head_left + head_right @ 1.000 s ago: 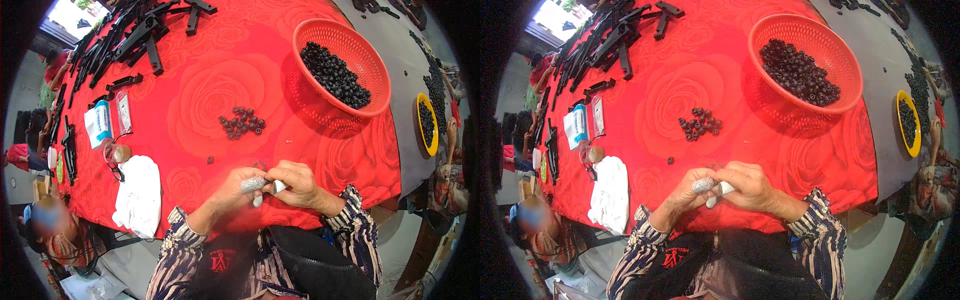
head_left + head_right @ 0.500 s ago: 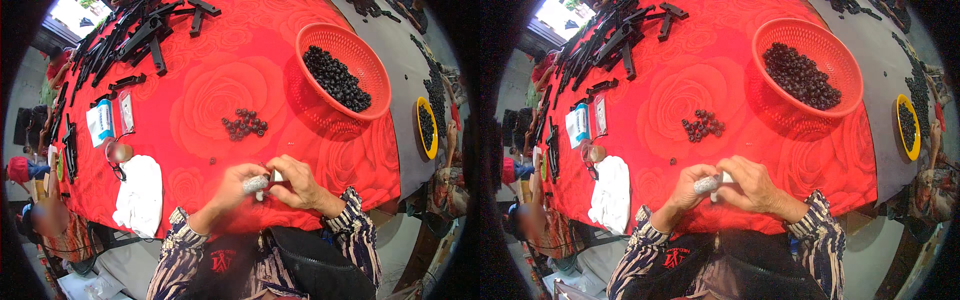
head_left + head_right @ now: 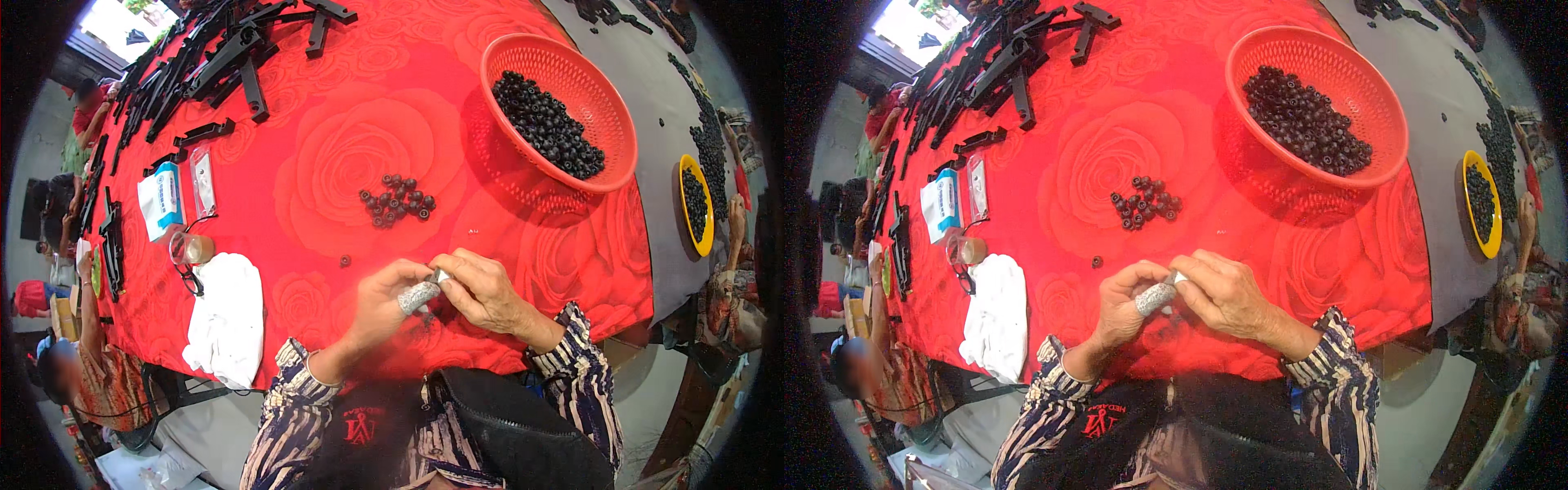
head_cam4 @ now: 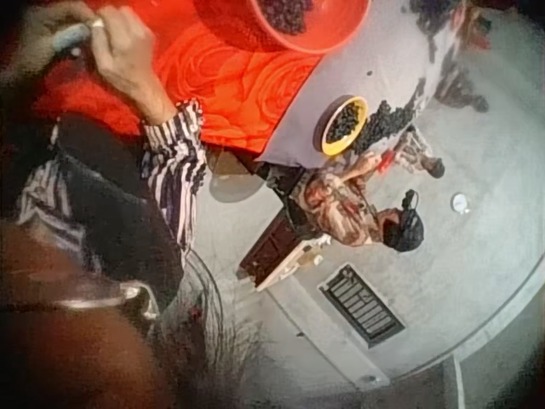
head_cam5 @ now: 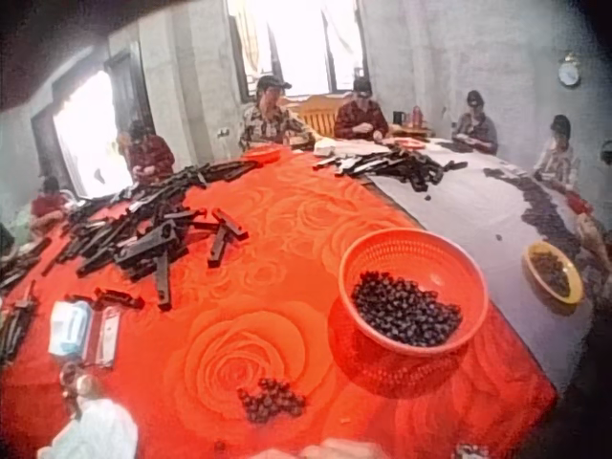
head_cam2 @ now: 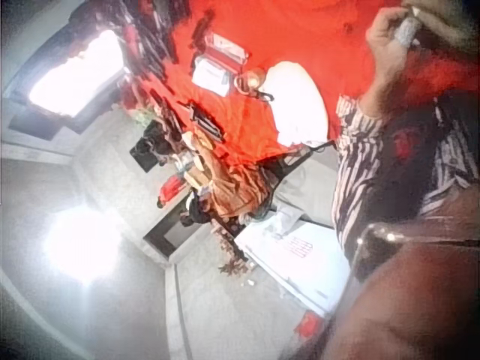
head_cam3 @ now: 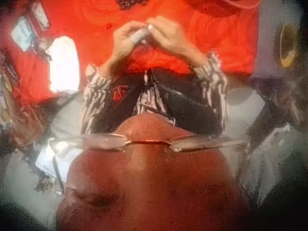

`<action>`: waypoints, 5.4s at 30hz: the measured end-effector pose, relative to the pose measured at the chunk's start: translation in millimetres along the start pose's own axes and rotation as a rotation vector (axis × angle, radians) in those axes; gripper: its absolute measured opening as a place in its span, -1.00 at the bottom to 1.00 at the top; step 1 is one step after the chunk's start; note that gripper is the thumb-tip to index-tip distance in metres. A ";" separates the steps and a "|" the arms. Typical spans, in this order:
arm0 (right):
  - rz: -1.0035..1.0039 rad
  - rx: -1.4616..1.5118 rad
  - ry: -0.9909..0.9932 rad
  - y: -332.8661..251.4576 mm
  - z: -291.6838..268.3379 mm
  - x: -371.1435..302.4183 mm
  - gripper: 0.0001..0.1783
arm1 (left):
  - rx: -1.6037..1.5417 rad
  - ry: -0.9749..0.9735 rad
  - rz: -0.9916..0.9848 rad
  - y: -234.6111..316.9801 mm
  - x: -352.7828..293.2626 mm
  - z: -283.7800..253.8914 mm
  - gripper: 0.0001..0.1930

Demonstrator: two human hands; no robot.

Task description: The recorder is assembling small black plastic components by pressing a white plastic insert into them.

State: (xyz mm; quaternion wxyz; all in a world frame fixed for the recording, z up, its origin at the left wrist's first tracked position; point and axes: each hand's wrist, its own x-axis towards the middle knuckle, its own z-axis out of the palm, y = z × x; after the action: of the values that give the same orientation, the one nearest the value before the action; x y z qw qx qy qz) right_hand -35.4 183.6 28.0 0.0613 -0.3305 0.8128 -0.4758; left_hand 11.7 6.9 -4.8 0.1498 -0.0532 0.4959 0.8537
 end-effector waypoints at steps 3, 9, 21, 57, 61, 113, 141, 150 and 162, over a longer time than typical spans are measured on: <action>-0.003 -0.025 0.019 1.3 1.7 -0.8 -0.75 | 0.060 0.048 0.085 -2.7 0.1 2.7 -0.81; -0.008 0.010 0.047 2.9 4.5 -2.0 -0.72 | 0.270 0.073 0.342 -9.8 2.1 1.8 -0.77; 0.034 0.181 0.080 2.8 11.3 -2.0 -0.75 | 0.430 0.128 0.390 -0.6 -1.4 3.8 -0.76; 0.113 0.134 0.135 4.6 2.5 -1.7 -0.77 | 0.091 -0.029 0.143 0.7 2.0 -0.4 -0.78; 0.139 0.146 0.127 8.3 2.9 -3.4 -0.77 | -0.053 -0.071 0.035 2.5 2.8 -1.9 -0.78; -0.049 0.269 -0.102 9.8 -6.9 -0.5 -0.74 | -0.289 -0.300 -0.415 7.1 2.7 -7.8 -0.75; -0.300 -0.007 0.023 8.5 0.8 -2.0 -0.67 | -0.223 -0.257 -0.420 8.2 1.8 -9.9 -0.78; -0.380 0.036 0.003 4.5 -2.6 -2.1 -0.60 | -0.208 -0.389 -0.437 12.1 4.6 -10.6 -0.79; -0.454 -0.196 0.171 6.2 3.3 -6.6 -0.61 | -0.475 -0.194 -0.279 -6.0 -3.0 -2.4 -0.80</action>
State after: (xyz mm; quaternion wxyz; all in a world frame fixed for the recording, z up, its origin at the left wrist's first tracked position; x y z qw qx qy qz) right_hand -31.9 187.2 19.7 -0.1483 -0.4674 0.7623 -0.4225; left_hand 16.3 7.0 -10.3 0.2958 -0.0725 0.2535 0.9181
